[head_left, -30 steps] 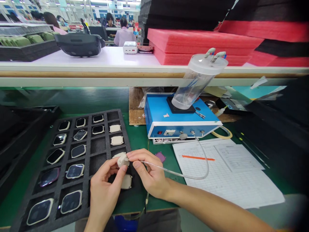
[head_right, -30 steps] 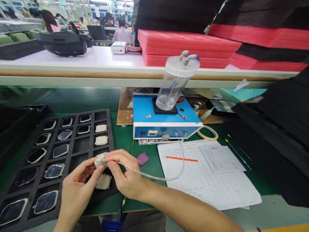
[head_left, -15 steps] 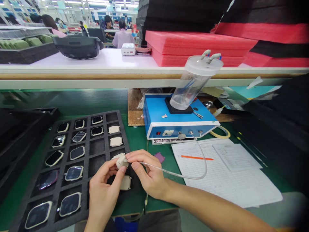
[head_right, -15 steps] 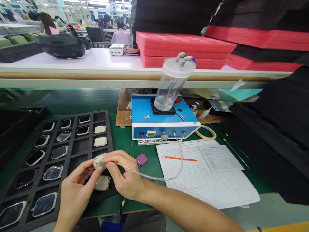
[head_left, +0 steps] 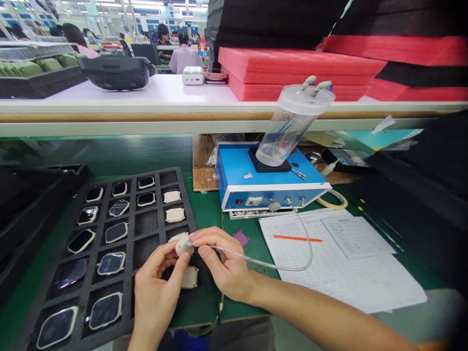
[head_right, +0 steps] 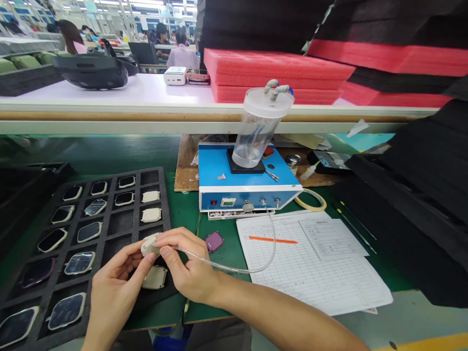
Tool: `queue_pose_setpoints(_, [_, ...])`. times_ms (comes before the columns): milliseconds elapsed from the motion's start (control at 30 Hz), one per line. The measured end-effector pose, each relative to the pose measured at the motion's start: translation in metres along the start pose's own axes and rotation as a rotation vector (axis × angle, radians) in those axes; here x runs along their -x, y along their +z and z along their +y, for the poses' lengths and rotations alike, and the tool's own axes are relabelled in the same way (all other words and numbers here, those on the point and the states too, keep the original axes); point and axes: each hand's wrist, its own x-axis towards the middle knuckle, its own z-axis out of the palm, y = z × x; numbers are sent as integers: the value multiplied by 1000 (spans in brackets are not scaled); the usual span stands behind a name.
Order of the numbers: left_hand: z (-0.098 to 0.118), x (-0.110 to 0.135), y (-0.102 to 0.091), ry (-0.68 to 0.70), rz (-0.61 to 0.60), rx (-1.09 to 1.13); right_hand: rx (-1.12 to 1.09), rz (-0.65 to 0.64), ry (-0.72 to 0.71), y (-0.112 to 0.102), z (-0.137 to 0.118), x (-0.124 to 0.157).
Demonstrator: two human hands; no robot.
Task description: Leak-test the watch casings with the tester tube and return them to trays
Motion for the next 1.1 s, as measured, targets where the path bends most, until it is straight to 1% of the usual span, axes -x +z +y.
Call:
queue_pose_setpoints(200, [0, 4, 2, 16, -3, -7, 8, 5, 2, 0, 0, -1])
queue_pose_setpoints(267, [2, 2, -3, 43, -21, -52, 10, 11, -1, -1, -1, 0])
queue_pose_setpoints(333, [8, -9, -11, 103, -71, -165, 6, 40, -8, -3, -2, 1])
queue_pose_setpoints(367, [13, -21, -15, 143, -103, -246, 3, 65, -10, -3, -3, 2])
queue_pose_setpoints(433, [25, -57, -21, 236, -170, -446, -10, 110, 5, -5, -3, 5])
queue_pose_setpoints(533, [36, -136, -17, 345, -281, -797, -41, 113, 52, -4, 2, 11])
queue_pose_setpoints(600, [33, -186, -8, 325, -314, -869, -64, 93, 78, -2, 6, 14])
queue_pose_setpoints(633, [29, -206, -3, 312, -342, -889, -72, 92, 92, -1, 8, 15])
queue_pose_setpoints(667, [23, -220, 1, 302, -360, -903, -80, 95, 109, 0, 10, 15])
queue_pose_setpoints(700, [17, -229, 3, 300, -370, -914, -91, 103, 127, 1, 12, 15])
queue_pose_setpoints(767, [6, -232, 2, 314, -362, -936, -115, 118, 162, 2, 12, 15])
queue_pose_setpoints(833, [-1, -224, -7, 343, -319, -962, -138, 116, 189, 3, 12, 14])
queue_pose_setpoints(900, [-3, -215, -17, 365, -292, -991, -153, 101, 203, 5, 10, 14])
queue_pose_setpoints(967, [-2, -212, -22, 371, -319, -1019, -160, 90, 210, 7, 9, 15])
queue_pose_setpoints(1033, [-2, -214, -17, 365, -379, -1046, -158, 92, 217, 9, 9, 15])
queue_pose_setpoints(1100, [-4, -219, -7, 353, -417, -1070, -155, 109, 225, 9, 10, 16])
